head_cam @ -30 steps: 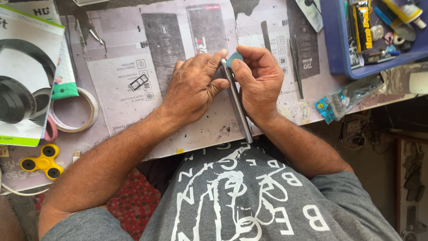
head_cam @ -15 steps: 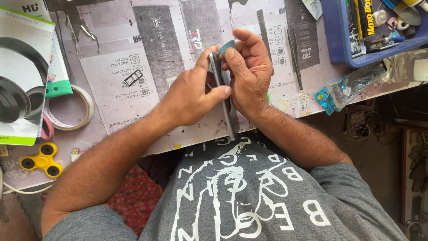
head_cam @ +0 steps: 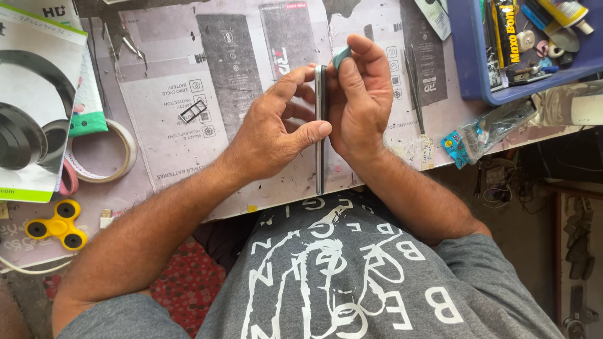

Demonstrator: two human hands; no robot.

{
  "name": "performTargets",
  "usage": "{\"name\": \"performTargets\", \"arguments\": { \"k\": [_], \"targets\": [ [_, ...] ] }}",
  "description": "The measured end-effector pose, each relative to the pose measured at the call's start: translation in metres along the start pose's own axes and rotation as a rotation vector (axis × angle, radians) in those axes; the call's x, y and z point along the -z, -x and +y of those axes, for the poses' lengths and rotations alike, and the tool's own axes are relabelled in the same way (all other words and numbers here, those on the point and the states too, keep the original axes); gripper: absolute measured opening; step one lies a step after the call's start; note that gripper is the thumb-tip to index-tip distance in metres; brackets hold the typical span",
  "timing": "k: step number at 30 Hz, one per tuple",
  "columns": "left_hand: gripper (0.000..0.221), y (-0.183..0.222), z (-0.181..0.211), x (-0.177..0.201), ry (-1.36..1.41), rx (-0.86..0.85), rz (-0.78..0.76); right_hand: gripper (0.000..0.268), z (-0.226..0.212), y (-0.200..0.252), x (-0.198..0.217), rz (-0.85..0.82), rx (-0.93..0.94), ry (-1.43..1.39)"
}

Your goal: The person uses a blue plastic pry tool and a metal spudger to separate the back cover from a smartphone. They work along the edges, prying and sliding the tools to release the clips, then lift the back cover off to reveal the internal components.

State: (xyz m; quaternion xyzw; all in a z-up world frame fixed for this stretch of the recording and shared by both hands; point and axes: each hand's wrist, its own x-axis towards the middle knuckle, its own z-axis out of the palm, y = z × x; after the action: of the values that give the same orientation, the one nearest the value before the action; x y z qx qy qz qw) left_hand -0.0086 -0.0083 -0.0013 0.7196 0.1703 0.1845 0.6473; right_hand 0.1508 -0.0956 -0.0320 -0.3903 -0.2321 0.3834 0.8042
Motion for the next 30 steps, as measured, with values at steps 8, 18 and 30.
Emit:
{"name": "performTargets", "arguments": {
  "k": [8,18,30],
  "targets": [
    [0.108,-0.002,-0.008,0.0,0.236,0.092,-0.068,0.028,0.002,-0.011,-0.004,-0.089,-0.085,-0.073],
    [0.115,0.004,0.007,0.007,0.085,0.008,-0.006,0.019,-0.028,0.007,-0.004,-0.169,0.186,0.315],
    [0.108,0.002,-0.004,0.007,0.015,-0.211,-0.004,0.026,-0.055,0.022,-0.015,-0.296,0.224,0.485]
  ]
}}
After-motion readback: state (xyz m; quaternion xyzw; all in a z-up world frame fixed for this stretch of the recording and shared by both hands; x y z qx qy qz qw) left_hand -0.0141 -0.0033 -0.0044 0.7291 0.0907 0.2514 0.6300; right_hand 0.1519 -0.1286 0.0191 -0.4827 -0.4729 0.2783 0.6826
